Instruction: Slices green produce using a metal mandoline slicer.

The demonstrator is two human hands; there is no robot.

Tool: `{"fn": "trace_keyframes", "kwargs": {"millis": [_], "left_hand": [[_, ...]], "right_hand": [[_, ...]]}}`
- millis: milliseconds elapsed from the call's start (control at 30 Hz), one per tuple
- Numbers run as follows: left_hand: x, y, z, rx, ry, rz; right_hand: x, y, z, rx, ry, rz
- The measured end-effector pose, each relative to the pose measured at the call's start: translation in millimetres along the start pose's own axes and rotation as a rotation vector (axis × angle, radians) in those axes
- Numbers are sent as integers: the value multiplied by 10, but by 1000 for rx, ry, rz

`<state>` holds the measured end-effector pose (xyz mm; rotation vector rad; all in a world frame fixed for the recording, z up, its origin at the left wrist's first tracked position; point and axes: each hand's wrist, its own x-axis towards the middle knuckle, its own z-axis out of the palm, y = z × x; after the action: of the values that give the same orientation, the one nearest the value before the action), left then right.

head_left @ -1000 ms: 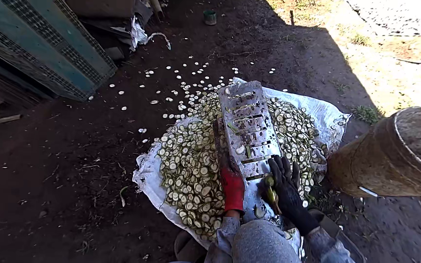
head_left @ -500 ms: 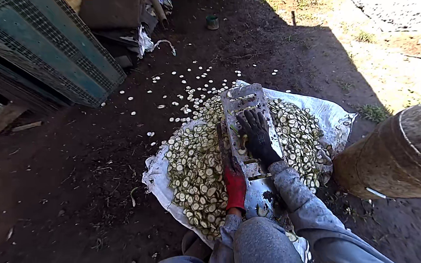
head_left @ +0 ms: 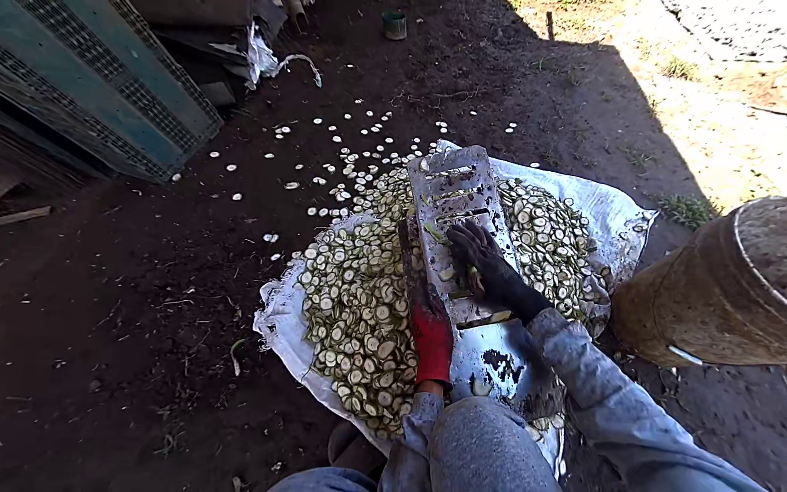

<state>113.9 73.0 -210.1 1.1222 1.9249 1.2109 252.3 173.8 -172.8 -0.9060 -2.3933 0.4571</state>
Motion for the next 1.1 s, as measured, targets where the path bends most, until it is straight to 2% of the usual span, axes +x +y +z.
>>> {"fn": "trace_keyframes", "kwargs": {"millis": [100,167,267,367,433,500,633,767,867,967,1100], "left_hand": [[19,14,-17,-16,-7,-5],[16,3,-28,-1,2,6],[34,-8,-44,19,15,18],[22,-3,-4,53,17,26],[32,11,2,59,28,30],[10,-6,9,46,12,29],[28,-3,10,-5,31,32],[40,-16,34,-22,33,20],[54,14,-16,-42,9,2],[47,56,-38,-19,1,-14],[30,54,-37,-12,9,-7]], "right_hand": [[643,247,-112,-110,-71,136],[610,149,-82,-189,-39,188],[-157,-166,92,-132,68,83],[-1073,-619,159,-101,45,136],[-1153,-657,129,-169,43,143],[-846,-417,103,-255,44,144],[272,198,49,-355,68,91],[1231,661,-73,-429,57,302],[1552,756,-59,-431,79,430],[1183,610,-21,-409,114,338],[-29,-13,65,-364,107,179]]}}
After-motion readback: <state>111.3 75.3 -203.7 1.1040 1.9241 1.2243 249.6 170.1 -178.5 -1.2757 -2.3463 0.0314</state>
